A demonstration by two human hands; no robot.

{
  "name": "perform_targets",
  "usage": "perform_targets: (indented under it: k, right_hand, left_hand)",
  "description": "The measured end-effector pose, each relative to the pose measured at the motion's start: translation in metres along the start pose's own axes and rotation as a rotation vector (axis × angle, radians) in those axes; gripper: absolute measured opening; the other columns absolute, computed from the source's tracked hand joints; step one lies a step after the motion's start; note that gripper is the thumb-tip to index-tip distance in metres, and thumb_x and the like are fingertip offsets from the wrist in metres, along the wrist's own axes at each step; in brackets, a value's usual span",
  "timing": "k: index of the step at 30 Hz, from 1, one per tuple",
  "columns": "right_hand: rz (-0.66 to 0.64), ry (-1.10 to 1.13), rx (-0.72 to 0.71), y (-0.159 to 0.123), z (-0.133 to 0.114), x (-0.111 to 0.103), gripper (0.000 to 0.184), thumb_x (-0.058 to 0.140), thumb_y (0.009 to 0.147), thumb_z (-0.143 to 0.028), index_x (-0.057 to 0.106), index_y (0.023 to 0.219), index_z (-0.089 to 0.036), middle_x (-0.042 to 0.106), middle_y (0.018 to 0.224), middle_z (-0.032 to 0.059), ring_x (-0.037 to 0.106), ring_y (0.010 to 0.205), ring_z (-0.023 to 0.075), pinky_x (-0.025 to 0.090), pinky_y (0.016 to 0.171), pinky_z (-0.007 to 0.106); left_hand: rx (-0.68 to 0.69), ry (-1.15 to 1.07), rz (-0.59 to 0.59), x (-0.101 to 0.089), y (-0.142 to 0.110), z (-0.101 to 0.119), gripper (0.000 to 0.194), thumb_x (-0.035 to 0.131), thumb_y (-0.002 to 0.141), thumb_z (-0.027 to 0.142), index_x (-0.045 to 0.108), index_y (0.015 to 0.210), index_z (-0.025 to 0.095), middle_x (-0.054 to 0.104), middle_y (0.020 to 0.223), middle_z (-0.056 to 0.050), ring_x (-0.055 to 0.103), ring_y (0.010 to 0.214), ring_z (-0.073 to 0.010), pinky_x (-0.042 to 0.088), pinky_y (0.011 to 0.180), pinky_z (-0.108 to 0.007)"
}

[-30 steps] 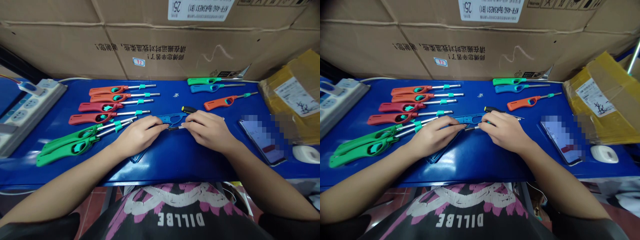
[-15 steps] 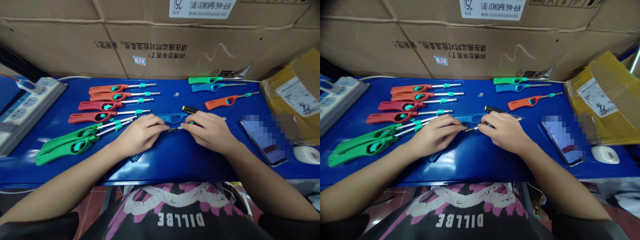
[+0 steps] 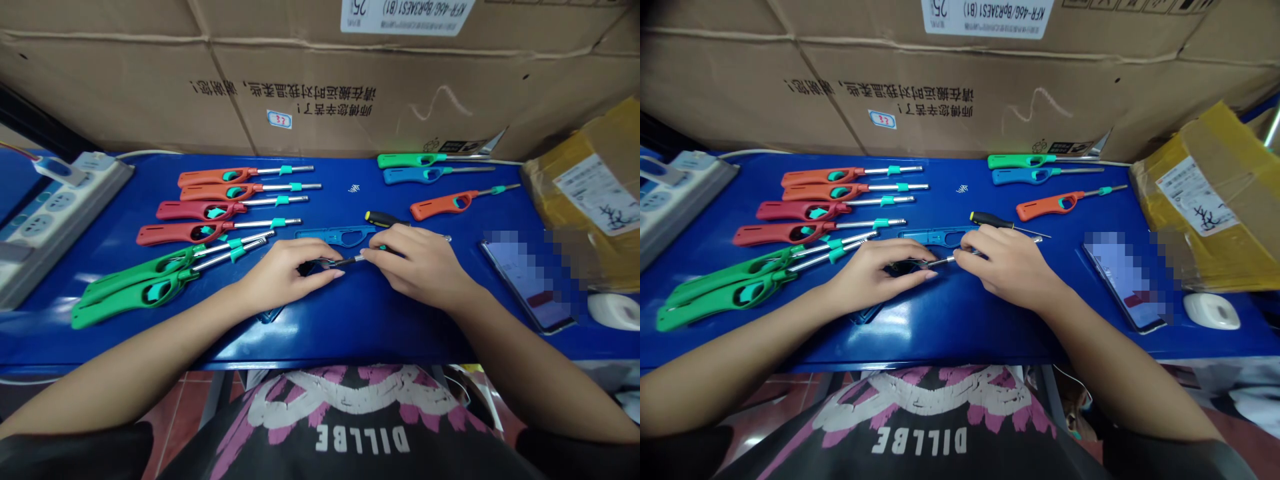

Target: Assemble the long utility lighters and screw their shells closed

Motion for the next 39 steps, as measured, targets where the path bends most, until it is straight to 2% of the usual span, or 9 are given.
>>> perform_targets:
  k: [4, 9, 17, 22, 29, 39]
  right_hand:
    - [0.001, -0.007, -0.008, 0.0, -0.002, 0.001, 0.021, 0.053, 0.092, -0.008, 0.067, 0.101, -0.02, 0.071, 0.099, 0.0058, 0.059, 0.087, 0.0211, 0.044, 0.07, 0.033]
    - [-0.024, 0.001, -0.007, 0.001, -0.004, 0.004, 0.019, 0.055, 0.092, -0.009, 0.068, 0.101, -0.019, 0.071, 0.1, 0.006, 0.058, 0.087, 0.0208, 0.043, 0.07, 0.033]
    - [-0.053, 0.019, -0.003, 0.003, -0.009, 0.009, 0.018, 0.054, 0.094, -0.011, 0.068, 0.101, -0.018, 0.071, 0.101, 0.0059, 0.059, 0.088, 0.0207, 0.042, 0.071, 0.033]
    - [-0.057, 0.028, -0.011, 0.004, -0.011, 0.011, 0.016, 0.056, 0.093, -0.011, 0.068, 0.102, -0.017, 0.071, 0.101, 0.0057, 0.059, 0.088, 0.0211, 0.042, 0.071, 0.033]
    - [-0.042, 0.083, 0.037, 0.005, -0.006, 0.007, 0.014, 0.055, 0.097, -0.015, 0.068, 0.1, -0.017, 0.071, 0.099, 0.0054, 0.06, 0.089, 0.0208, 0.043, 0.073, 0.032]
    - [-0.059, 0.081, 0.012, 0.006, -0.01, 0.01, 0.016, 0.055, 0.094, -0.011, 0.07, 0.1, -0.015, 0.072, 0.099, 0.0063, 0.061, 0.088, 0.0216, 0.044, 0.071, 0.033]
  left_hand:
    - [0.025, 0.041, 0.027, 0.001, -0.001, 0.001, 0.014, 0.066, 0.096, 0.025, 0.072, 0.104, 0.016, 0.075, 0.095, -0.006, 0.07, 0.082, -0.0145, 0.056, 0.076, -0.024]
    - [0.103, 0.147, -0.018, 0.004, -0.001, 0.01, 0.016, 0.06, 0.099, 0.022, 0.07, 0.107, 0.014, 0.074, 0.097, -0.007, 0.069, 0.088, -0.016, 0.053, 0.083, -0.028]
    - [0.16, 0.329, -0.043, 0.009, -0.005, 0.013, 0.016, 0.056, 0.102, 0.024, 0.067, 0.109, 0.015, 0.073, 0.098, -0.006, 0.068, 0.088, -0.0169, 0.046, 0.08, -0.031]
    - [0.182, 0.34, -0.028, 0.009, -0.005, 0.015, 0.017, 0.054, 0.103, 0.025, 0.067, 0.109, 0.016, 0.074, 0.099, -0.006, 0.068, 0.087, -0.0161, 0.045, 0.08, -0.03]
    - [0.117, 0.254, -0.022, 0.006, -0.003, 0.013, 0.016, 0.057, 0.101, 0.022, 0.068, 0.109, 0.015, 0.074, 0.1, -0.005, 0.069, 0.092, -0.0159, 0.048, 0.083, -0.029]
    - [0.127, 0.286, -0.088, 0.012, -0.004, 0.011, 0.017, 0.055, 0.101, 0.022, 0.067, 0.109, 0.014, 0.072, 0.099, -0.006, 0.067, 0.089, -0.0178, 0.047, 0.082, -0.032]
Point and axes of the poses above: each hand's wrist, its own y-axis towards the middle knuckle, its own x-axis out of the palm, z = x × y, the point moved 9 cm from there along y, towards the middle knuckle
